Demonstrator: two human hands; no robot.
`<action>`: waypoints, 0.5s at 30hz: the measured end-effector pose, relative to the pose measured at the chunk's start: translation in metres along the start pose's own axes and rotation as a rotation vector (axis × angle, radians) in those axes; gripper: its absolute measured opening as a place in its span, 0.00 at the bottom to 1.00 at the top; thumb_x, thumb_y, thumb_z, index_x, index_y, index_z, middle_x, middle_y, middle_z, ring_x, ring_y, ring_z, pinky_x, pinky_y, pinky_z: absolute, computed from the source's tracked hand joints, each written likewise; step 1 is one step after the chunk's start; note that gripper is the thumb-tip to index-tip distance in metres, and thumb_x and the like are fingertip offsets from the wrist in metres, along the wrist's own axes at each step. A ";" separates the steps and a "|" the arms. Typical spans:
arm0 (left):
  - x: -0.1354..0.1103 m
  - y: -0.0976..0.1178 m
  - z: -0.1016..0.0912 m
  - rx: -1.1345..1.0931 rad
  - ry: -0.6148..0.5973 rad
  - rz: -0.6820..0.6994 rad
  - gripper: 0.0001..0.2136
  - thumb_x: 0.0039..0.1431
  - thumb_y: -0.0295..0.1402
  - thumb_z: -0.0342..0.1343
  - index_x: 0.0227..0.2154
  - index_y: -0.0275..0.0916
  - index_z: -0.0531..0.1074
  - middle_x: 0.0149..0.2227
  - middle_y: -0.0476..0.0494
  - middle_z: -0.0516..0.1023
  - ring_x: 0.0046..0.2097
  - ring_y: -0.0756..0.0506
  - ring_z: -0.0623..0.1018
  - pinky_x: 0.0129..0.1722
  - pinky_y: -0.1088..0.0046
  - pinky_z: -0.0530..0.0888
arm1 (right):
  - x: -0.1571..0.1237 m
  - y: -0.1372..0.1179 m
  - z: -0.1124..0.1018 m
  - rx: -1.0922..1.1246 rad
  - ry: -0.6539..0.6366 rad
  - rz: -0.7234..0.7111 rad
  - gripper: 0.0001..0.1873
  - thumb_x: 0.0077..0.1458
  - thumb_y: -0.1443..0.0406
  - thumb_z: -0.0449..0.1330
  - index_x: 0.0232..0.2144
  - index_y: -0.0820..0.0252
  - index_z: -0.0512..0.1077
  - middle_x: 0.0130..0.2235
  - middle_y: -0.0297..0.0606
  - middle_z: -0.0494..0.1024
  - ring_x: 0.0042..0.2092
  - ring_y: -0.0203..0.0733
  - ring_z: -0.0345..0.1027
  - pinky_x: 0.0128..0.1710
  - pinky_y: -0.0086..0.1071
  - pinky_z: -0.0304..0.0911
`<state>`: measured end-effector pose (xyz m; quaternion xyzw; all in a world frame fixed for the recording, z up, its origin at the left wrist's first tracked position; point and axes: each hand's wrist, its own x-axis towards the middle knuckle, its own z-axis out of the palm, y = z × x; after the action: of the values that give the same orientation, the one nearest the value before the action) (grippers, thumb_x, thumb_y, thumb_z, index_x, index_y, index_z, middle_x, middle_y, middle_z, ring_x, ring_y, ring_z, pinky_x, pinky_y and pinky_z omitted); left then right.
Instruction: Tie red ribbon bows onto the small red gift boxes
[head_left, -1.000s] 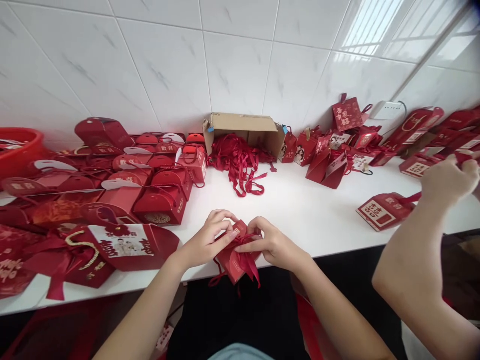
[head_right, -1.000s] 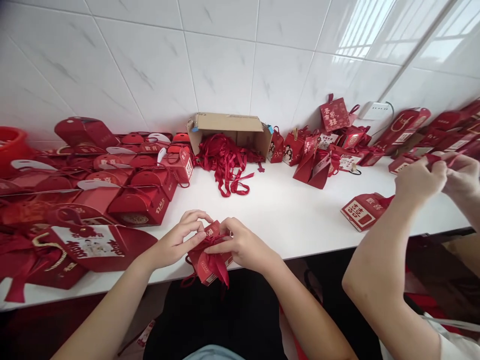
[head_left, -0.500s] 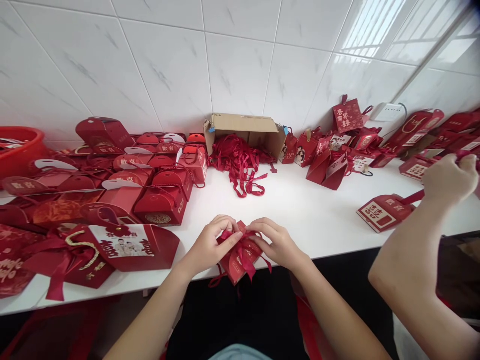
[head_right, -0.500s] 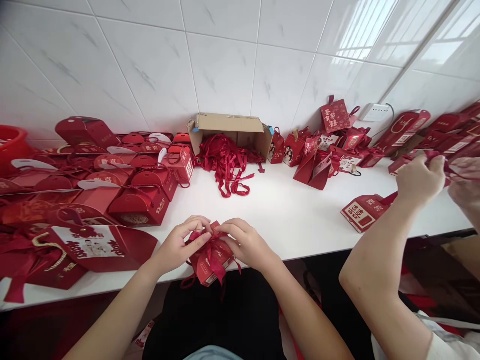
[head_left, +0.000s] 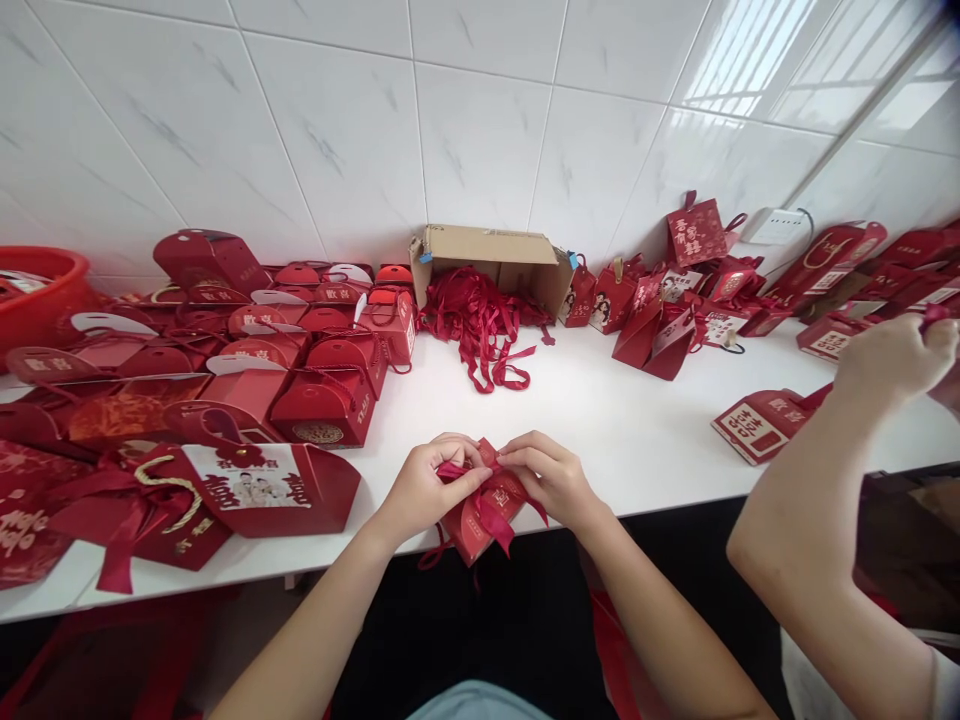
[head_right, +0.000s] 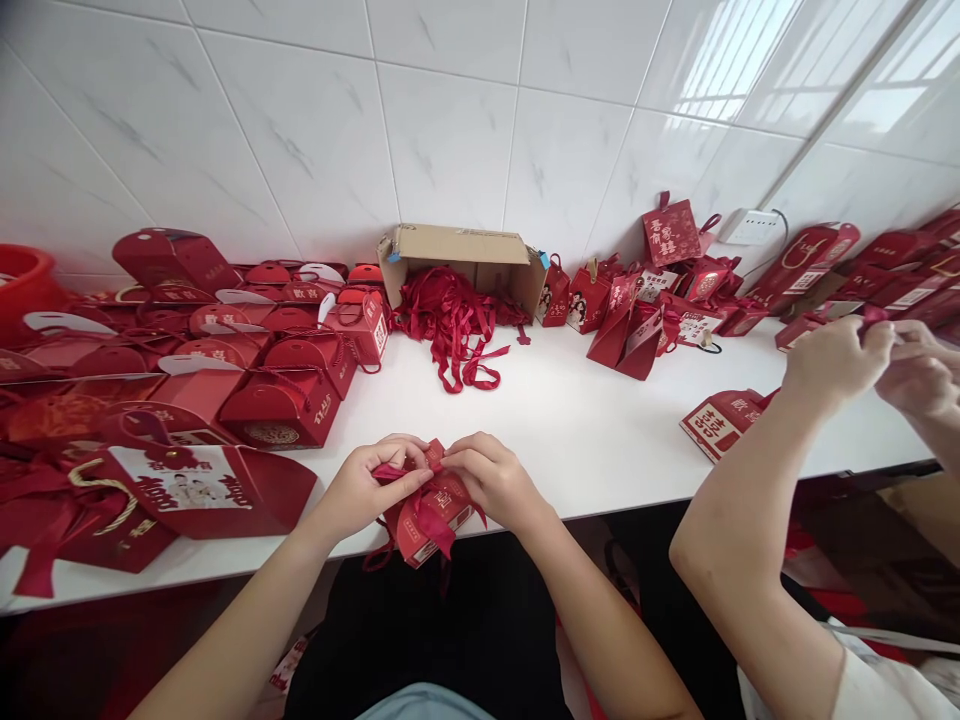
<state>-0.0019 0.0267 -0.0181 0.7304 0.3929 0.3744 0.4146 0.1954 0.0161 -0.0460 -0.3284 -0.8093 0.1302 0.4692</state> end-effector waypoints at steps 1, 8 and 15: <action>0.000 0.000 0.000 -0.010 0.007 -0.006 0.07 0.53 0.33 0.58 0.22 0.38 0.70 0.35 0.42 0.77 0.41 0.45 0.77 0.42 0.69 0.73 | -0.001 0.001 0.001 0.004 0.010 -0.001 0.11 0.59 0.70 0.52 0.39 0.55 0.74 0.38 0.42 0.76 0.40 0.39 0.71 0.39 0.35 0.72; 0.001 0.003 -0.001 -0.009 -0.014 -0.123 0.09 0.50 0.34 0.60 0.19 0.38 0.69 0.34 0.43 0.77 0.45 0.42 0.76 0.44 0.68 0.72 | -0.007 0.008 0.006 -0.024 0.135 -0.052 0.13 0.58 0.73 0.53 0.39 0.55 0.74 0.36 0.40 0.76 0.38 0.38 0.72 0.36 0.33 0.72; 0.002 -0.001 -0.004 -0.051 -0.035 -0.134 0.08 0.48 0.34 0.62 0.22 0.38 0.69 0.38 0.43 0.77 0.49 0.41 0.75 0.48 0.68 0.70 | -0.007 0.014 0.005 -0.060 0.209 -0.009 0.12 0.56 0.74 0.56 0.38 0.55 0.75 0.37 0.41 0.76 0.39 0.40 0.71 0.37 0.33 0.71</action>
<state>-0.0046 0.0304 -0.0168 0.6980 0.4241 0.3429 0.4641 0.1991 0.0222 -0.0606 -0.3503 -0.7612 0.0688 0.5415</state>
